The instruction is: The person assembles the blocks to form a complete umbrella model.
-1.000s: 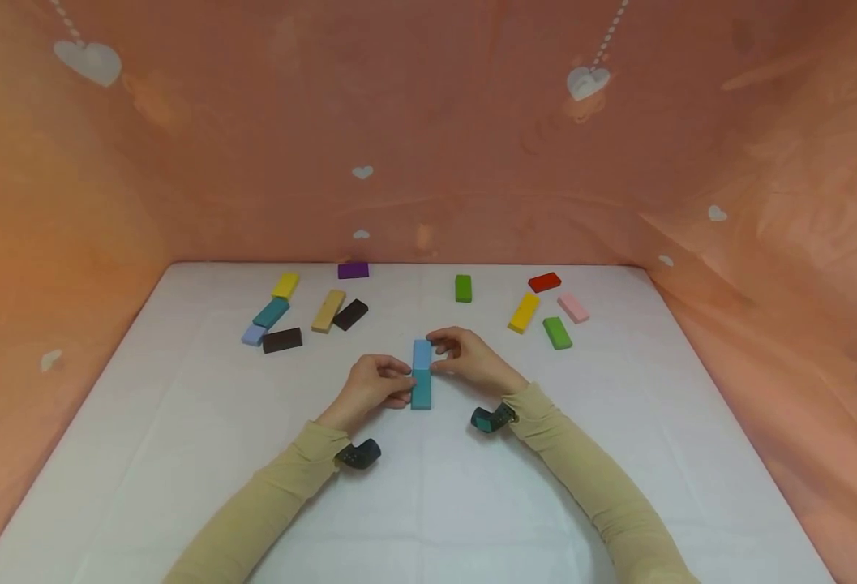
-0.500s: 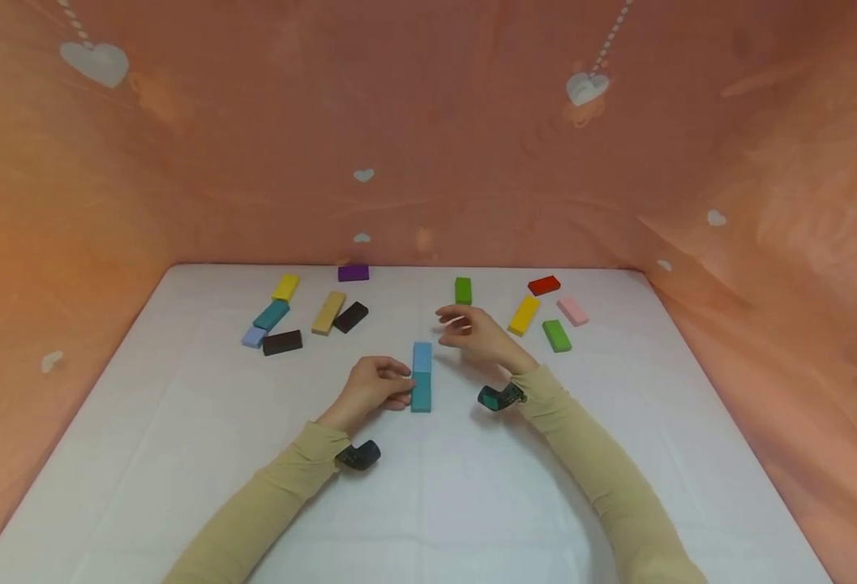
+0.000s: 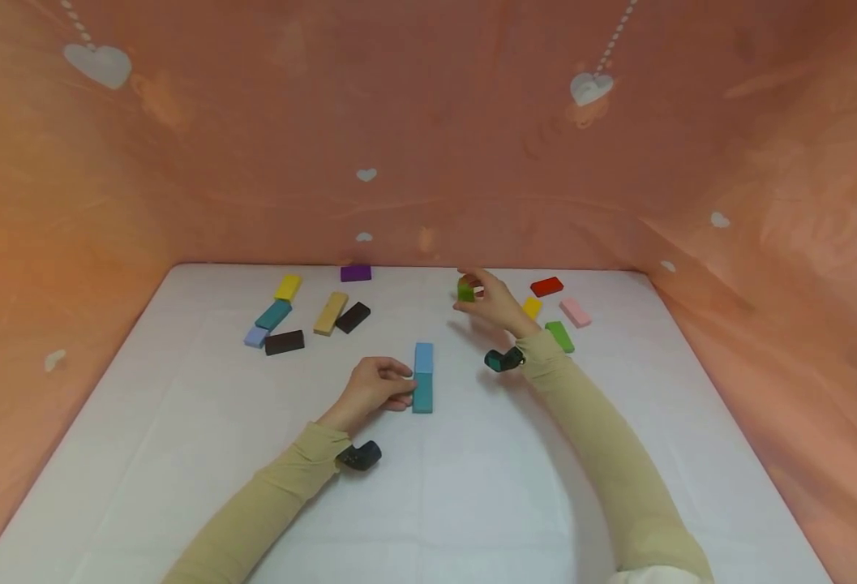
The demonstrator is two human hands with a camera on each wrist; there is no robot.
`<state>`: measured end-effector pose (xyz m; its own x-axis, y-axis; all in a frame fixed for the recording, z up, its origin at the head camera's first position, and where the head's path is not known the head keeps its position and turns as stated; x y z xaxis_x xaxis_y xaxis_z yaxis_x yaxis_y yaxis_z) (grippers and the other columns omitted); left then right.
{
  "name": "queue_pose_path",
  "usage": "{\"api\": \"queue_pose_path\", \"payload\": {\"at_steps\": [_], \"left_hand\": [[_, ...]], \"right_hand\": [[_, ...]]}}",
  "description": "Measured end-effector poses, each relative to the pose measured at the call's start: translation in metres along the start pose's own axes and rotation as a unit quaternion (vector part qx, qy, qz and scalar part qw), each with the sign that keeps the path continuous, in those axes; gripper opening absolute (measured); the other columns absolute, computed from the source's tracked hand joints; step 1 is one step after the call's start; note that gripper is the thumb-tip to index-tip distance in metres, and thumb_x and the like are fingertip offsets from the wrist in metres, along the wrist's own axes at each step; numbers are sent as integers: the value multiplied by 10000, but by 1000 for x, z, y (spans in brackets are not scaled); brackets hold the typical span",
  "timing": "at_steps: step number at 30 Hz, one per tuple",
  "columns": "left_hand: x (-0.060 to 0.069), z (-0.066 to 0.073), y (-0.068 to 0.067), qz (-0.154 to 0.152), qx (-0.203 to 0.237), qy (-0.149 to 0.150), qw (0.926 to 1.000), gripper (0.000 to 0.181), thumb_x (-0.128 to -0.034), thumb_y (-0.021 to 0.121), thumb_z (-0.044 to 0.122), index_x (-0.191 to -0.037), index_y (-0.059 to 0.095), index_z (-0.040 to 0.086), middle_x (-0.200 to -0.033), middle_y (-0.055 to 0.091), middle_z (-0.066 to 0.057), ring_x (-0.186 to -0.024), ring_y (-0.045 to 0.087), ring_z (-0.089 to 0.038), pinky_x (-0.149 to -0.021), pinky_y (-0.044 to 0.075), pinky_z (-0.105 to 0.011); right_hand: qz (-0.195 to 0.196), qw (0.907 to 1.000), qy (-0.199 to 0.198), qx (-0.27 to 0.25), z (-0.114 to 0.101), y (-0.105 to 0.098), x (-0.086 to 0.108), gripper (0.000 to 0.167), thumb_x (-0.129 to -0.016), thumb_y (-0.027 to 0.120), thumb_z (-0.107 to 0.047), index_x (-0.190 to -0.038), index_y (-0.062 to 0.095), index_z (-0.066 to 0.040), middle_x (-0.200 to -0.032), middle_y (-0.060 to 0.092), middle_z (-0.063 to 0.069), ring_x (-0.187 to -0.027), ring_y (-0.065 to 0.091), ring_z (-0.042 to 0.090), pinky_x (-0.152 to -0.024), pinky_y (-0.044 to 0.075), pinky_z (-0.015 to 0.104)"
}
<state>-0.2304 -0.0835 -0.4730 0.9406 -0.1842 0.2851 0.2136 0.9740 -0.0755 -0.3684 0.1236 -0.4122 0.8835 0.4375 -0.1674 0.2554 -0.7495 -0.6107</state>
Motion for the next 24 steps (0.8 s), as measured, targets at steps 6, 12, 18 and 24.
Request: {"api": "queue_pose_path", "payload": {"at_steps": [6, 12, 18, 24], "left_hand": [[1, -1, -2, 7, 54, 19, 10000, 230, -840, 712, 16, -1048, 634, -45, -812, 666, -137, -636, 664, -186, -621, 572, -322], [0, -3, -1, -46, 55, -6, 10000, 230, -838, 717, 27, -1043, 636, -38, -816, 670, -132, -642, 665, -187, -627, 573, -321], [-1, -5, -1, -7, 41, 32, 10000, 246, -839, 722, 39, -1055, 634, -40, -816, 665, -131, -639, 662, -184, -618, 571, -316], [-1, -4, -1, 16, 61, 33, 10000, 232, -835, 719, 25, -1044, 638, -38, -804, 669, -132, -633, 662, -183, -618, 571, -312]], "right_hand": [[-18, 9989, 449, -95, 18, 1, -11, 685, -846, 738, -110, -1420, 375, -22, -1310, 471, 173, -1196, 431, 337, -1012, 397, 445], [153, 9927, 1080, -514, 39, 2, -10, 694, -834, 757, -152, -1423, 395, -86, -1368, 424, 114, -1201, 398, 297, -1023, 388, 413], [181, 9918, 1177, -473, 46, 1, -12, 733, -828, 764, -173, -1440, 373, -72, -1410, 403, 128, -1204, 398, 298, -1022, 387, 417], [34, 9909, 1328, -203, 49, 1, -14, 756, -843, 752, -202, -1465, 344, -67, -1376, 449, 120, -1213, 405, 285, -1045, 365, 391]]}}
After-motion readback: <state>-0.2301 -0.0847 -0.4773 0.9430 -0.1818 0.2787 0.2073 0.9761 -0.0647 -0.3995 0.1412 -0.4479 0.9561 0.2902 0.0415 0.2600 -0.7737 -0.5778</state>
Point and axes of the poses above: each hand's wrist, its own x-axis away from the middle knuckle, its own y-axis out of the palm, z = x × y, the point moved 5 cm from there along -x, towards the middle knuckle
